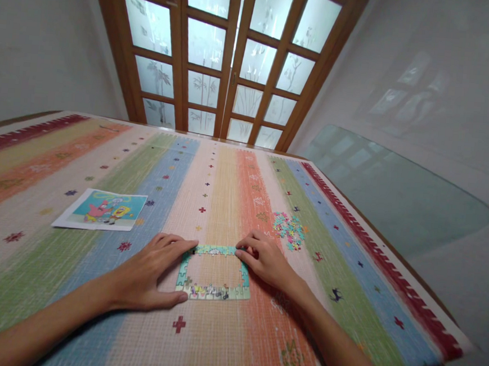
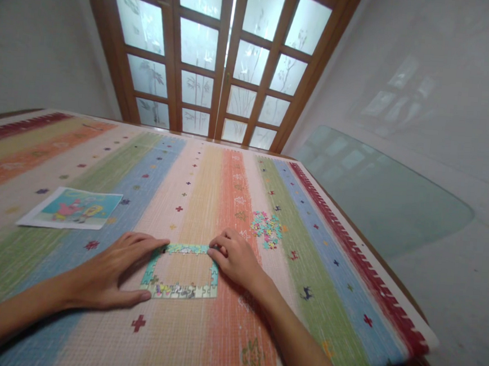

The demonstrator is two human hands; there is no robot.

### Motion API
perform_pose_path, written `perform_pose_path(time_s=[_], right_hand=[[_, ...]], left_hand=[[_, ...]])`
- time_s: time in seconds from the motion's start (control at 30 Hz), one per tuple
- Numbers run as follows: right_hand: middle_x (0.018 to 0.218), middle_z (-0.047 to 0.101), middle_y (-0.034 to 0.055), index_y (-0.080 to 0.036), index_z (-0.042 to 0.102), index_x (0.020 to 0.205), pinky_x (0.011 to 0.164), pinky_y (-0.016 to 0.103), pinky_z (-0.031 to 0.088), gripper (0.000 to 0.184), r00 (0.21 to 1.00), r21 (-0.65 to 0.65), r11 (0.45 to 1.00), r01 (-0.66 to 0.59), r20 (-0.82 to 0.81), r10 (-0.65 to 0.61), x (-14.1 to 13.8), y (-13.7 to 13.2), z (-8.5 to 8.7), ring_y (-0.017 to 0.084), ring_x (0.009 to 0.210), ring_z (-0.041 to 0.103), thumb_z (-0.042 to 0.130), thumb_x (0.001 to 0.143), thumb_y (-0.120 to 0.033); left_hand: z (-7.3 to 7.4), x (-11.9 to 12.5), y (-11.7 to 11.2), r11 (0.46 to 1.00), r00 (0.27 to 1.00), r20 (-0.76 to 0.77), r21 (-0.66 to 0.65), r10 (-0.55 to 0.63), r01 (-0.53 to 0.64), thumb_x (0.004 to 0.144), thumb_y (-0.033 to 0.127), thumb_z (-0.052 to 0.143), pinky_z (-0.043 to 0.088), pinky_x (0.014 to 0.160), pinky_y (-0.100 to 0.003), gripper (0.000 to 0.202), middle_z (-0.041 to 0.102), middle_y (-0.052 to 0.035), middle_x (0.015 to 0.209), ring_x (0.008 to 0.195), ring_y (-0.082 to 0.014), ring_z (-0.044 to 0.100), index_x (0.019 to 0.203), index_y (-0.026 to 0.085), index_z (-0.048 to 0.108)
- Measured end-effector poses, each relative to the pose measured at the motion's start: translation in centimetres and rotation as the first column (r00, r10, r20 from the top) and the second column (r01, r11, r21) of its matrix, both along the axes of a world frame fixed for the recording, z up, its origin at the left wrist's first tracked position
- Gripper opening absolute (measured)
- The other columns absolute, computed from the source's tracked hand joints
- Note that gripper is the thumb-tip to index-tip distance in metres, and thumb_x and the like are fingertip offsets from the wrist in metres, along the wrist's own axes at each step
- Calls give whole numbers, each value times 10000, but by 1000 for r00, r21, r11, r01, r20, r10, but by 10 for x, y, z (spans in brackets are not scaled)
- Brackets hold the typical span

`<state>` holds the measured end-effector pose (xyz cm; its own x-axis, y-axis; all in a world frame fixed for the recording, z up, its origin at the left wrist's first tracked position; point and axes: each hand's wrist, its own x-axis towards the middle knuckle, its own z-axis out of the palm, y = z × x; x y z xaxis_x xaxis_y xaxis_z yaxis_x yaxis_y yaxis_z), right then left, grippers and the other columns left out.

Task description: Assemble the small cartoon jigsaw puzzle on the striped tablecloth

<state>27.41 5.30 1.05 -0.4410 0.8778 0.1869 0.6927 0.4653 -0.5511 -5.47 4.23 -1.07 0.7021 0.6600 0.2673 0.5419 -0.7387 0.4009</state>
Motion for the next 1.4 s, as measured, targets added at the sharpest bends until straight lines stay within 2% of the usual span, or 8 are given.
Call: perform_pose_path(time_s=[0.23,0.5,0.6,0.77,0.9,1.07,1.23,1.4], right_hand=[[922,687,60,-199,751,1038,786,338,493,156,997,-29,997,-76,-19,76,11,3,13,188,841,624,605,991,-174],[877,657,54,-209,781,969,780,352,507,112,993,-5,996,-93,67,93,8,1,11,199,842,627,676,945,-181],[950,669,64,-211,768,1079,810,363,529,152,993,-33,993,-114,38,116,14,1,15,204,875,644,692,953,-249],[1353,609,116,-255,616,1417,1089,497,472,800,978,-87,976,-201,37,205,35,-6,21,313,1240,575,920,711,-476],[1432,559,151,-235,469,1551,1143,577,416,1083,984,-174,972,-155,64,169,43,-21,15,364,1326,489,958,628,-521],[1355,573,155,-234,426,1575,1077,559,478,1004,995,-185,979,-84,33,92,42,-34,7,343,1263,509,901,729,-490],[1373,560,161,-214,452,1553,1148,579,414,949,995,-173,981,-92,25,98,40,-33,4,345,1306,487,888,744,-449],[1384,566,156,-237,447,1557,1143,583,426,935,993,-154,982,-108,23,113,39,-30,4,344,1319,491,885,743,-378]], left_hand=[[3,-2,0,1000,1000,-16,2,-13,13,834,572,732,442,1069,-520,886,570,-132,1403,1242,-356,521,1561,256,335],[-3,-4,1,1000,1000,-12,5,-6,6,822,595,726,442,1073,-506,894,575,-125,1409,1248,-357,515,1565,257,361],[0,-3,0,1000,1000,-17,6,-6,7,831,581,729,444,1072,-508,880,573,-128,1408,1249,-353,519,1559,248,363],[-2,-6,0,1000,1000,-15,26,7,-6,797,613,745,451,1059,-509,946,572,-131,1404,1235,-360,522,1570,237,352],[-6,-8,1,999,1000,-11,38,17,-17,783,652,742,448,1056,-527,975,573,-138,1390,1225,-366,524,1571,239,343],[1,-5,1,1000,1000,-13,20,20,-19,803,619,742,454,1050,-532,937,583,-139,1373,1220,-364,529,1564,237,351],[11,-2,-1,999,999,-44,-26,23,-25,821,593,748,452,1055,-538,904,582,-142,1375,1231,-362,529,1552,233,358],[4,-3,2,999,999,-31,-11,38,-39,831,586,732,441,1070,-548,887,571,-144,1401,1246,-366,524,1555,245,349]])
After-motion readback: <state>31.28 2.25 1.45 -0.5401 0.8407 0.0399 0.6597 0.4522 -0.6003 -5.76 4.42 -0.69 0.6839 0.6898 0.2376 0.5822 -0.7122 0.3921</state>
